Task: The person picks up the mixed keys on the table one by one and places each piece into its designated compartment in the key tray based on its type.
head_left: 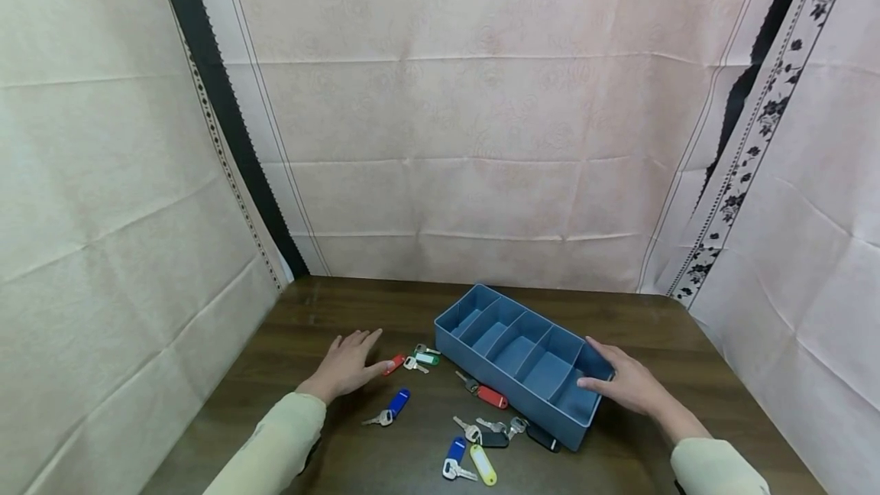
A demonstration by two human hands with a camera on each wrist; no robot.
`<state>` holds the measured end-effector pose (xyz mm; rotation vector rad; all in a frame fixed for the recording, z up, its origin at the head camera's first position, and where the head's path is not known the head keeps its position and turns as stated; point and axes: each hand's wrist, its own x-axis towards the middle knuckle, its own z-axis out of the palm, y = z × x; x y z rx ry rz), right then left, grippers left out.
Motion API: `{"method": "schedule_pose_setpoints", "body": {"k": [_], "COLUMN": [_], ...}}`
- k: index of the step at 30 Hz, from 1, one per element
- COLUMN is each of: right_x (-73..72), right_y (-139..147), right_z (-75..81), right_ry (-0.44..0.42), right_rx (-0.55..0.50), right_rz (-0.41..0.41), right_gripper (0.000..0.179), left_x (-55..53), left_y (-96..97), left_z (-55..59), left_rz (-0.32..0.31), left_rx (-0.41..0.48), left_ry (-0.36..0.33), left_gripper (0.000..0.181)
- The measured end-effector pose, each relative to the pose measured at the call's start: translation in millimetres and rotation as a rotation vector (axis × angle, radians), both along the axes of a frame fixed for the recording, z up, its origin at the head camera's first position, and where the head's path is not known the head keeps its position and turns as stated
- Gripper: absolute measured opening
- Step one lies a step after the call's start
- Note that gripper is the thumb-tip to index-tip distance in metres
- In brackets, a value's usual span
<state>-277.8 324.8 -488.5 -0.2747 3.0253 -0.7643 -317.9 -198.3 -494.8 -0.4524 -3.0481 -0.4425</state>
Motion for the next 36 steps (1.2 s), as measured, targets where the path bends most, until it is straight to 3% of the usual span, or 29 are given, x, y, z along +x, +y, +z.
{"method": "schedule_pose_setpoints", "body": {"k": [14,27,36], "right_x": [0.0,1.3,-0.4], "right_y": [0.7,1.5,-0.9], "right_z": [2.9,0.7,1.4], "right_ry": [-0.06,-0.066,-0.078], "right_rx": [-0.038,-0.077,-0.09], "right_rz": [-0.015,-0.008,-0.009], "right_gripper": [0.092,0.089,0.088], "left_x": [-9.8,-21.9,-26.6], "left_y": [1.5,10.4,16.5], "left_z": [-8.1,-13.1,-11.1], "left_rz": [-0.038,-0.065,-0.096], "left_rx": [0.102,0.224,0.256], "left_ry": [-0.018,-0.105,-0.089], "left_gripper": [0.07,0.05,0.033]}}
